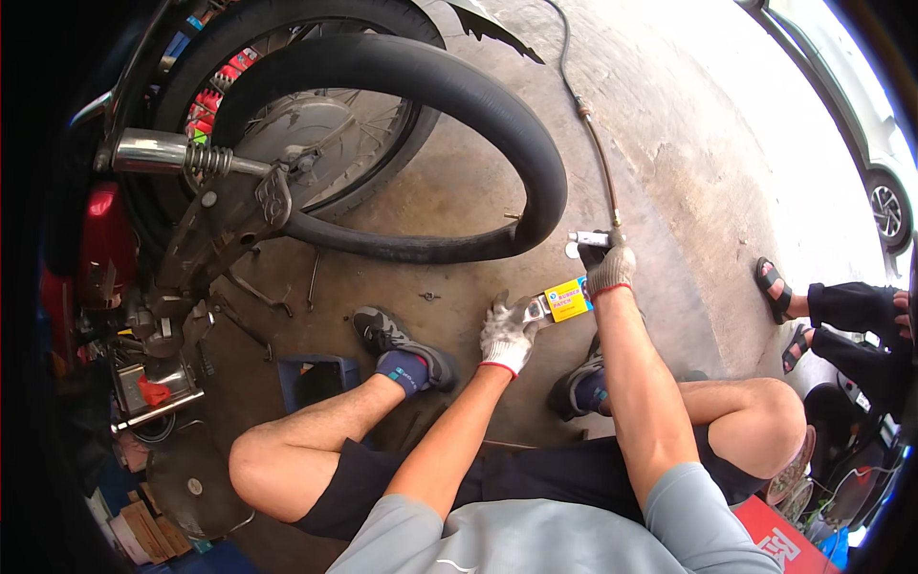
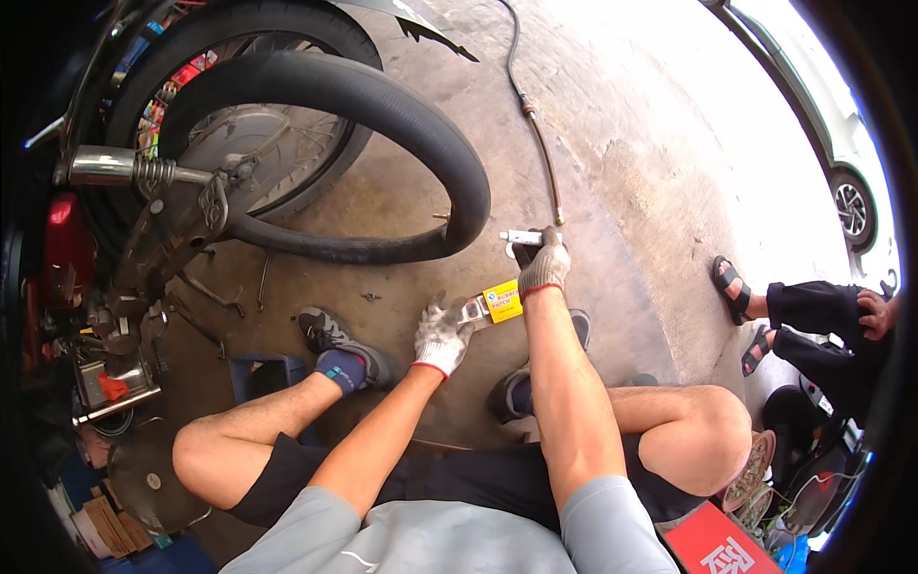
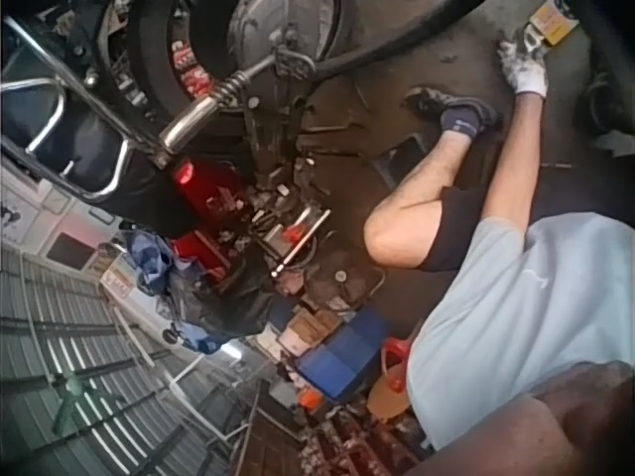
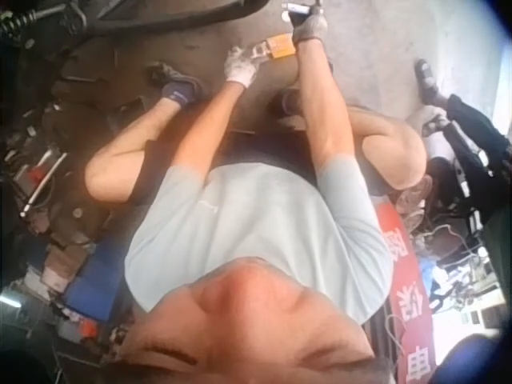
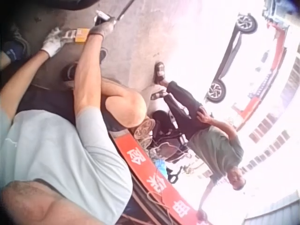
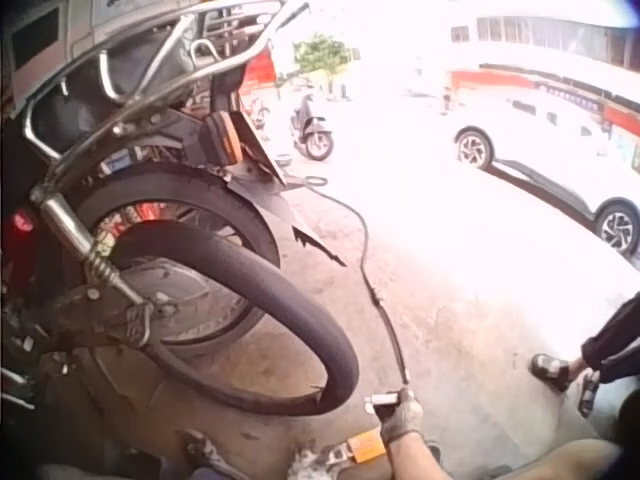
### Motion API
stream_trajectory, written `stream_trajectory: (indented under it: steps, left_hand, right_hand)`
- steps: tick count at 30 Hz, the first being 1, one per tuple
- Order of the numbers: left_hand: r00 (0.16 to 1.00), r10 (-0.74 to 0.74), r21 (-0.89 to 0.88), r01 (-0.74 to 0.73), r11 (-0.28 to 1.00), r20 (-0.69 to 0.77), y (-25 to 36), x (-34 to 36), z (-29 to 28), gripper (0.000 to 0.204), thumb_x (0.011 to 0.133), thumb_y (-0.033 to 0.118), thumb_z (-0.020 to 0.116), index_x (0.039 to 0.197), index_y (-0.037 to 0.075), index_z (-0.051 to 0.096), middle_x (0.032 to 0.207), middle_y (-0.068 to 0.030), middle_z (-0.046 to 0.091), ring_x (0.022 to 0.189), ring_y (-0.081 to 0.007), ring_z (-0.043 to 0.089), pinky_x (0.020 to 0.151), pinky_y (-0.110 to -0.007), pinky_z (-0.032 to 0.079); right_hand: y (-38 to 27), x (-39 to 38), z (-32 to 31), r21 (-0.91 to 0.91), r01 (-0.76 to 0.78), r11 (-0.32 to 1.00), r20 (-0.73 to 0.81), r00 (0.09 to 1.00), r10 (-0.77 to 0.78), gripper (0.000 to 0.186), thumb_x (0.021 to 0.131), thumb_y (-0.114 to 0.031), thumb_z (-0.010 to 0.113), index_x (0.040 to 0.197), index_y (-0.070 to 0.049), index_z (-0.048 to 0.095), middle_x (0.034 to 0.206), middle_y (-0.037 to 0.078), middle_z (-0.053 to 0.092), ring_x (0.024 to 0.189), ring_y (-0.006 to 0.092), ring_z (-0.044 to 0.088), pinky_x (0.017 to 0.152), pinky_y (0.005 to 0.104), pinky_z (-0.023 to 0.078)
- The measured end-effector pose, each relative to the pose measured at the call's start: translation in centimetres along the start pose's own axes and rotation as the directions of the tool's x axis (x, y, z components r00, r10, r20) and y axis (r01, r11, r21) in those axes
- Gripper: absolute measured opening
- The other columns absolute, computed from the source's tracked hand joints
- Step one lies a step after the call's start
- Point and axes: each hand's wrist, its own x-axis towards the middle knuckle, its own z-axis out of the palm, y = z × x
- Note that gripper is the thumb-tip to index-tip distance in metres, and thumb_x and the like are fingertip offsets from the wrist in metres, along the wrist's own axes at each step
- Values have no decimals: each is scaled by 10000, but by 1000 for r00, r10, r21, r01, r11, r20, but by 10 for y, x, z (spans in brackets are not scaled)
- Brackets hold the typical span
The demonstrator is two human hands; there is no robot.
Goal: Repairing a motorcycle tire inner tube by applying a patch.
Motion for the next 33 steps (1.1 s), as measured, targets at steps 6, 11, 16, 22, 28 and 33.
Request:
stream_trajectory:
  steps: [6, 11, 16, 22, 28, 33]
  left_hand:
    - [994, -95, 12, 95, 995, 48, -16, 4, 9, 476, 865, 258, 758, 1307, 167, 605, 1512, -161, 454, 1342, -384, 509, 1080, -492, 477]
    - [996, -89, -70, 90, 993, 23, -33, 0, 13, 406, 874, 179, 719, 1258, 120, 602, 1352, -176, 560, 1242, -383, 589, 1010, -497, 523]
    - [993, -110, -141, 113, 983, 30, -42, 1, 12, 379, 898, 170, 675, 1263, 101, 600, 1310, -180, 591, 1217, -370, 602, 998, -482, 526]
    - [990, -138, -183, 138, 973, 11, -54, -5, 15, 356, 925, 203, 649, 1266, 107, 607, 1280, -190, 619, 1179, -381, 622, 984, -497, 522]
    - [950, -290, -433, 214, 876, -118, -49, 7, 5, 324, 982, 310, 615, 1209, 79, 638, 1222, -202, 657, 1130, -401, 640, 967, -491, 522]
    - [939, -211, -873, 331, 358, 270, -35, 19, -27, 357, 1006, 332, 626, 1218, 46, 648, 1102, -107, 706, 929, -250, 671, 855, -378, 546]
  right_hand:
    - [13, -23, -29, -866, 498, 53, 483, 859, -167, 218, 887, -98, 638, 1098, -109, 690, 955, 143, 703, 700, 261, 695, 684, 406, 579]
    - [44, -60, -58, -474, 741, -475, 690, 648, 323, 261, 877, -120, 666, 1135, -132, 702, 1126, 205, 676, 1020, 421, 689, 884, 478, 557]
    - [69, -67, -68, -347, 683, -643, 641, 673, 369, 286, 879, -100, 628, 1162, -110, 668, 1239, 252, 594, 1047, 455, 671, 891, 527, 552]
    - [70, -61, -61, -367, 706, -606, 737, 618, 273, 186, 902, -115, 609, 1065, -67, 685, 1181, 252, 628, 1037, 470, 663, 854, 531, 550]
    - [44, -67, -38, -590, 707, -390, 670, 698, 253, 197, 935, -172, 688, 1087, -48, 709, 1026, 205, 747, 958, 344, 734, 834, 413, 558]
    - [41, -72, -42, -583, 763, -281, 732, 643, 225, 217, 953, -185, 677, 1087, -16, 703, 975, 186, 760, 915, 272, 740, 811, 362, 558]
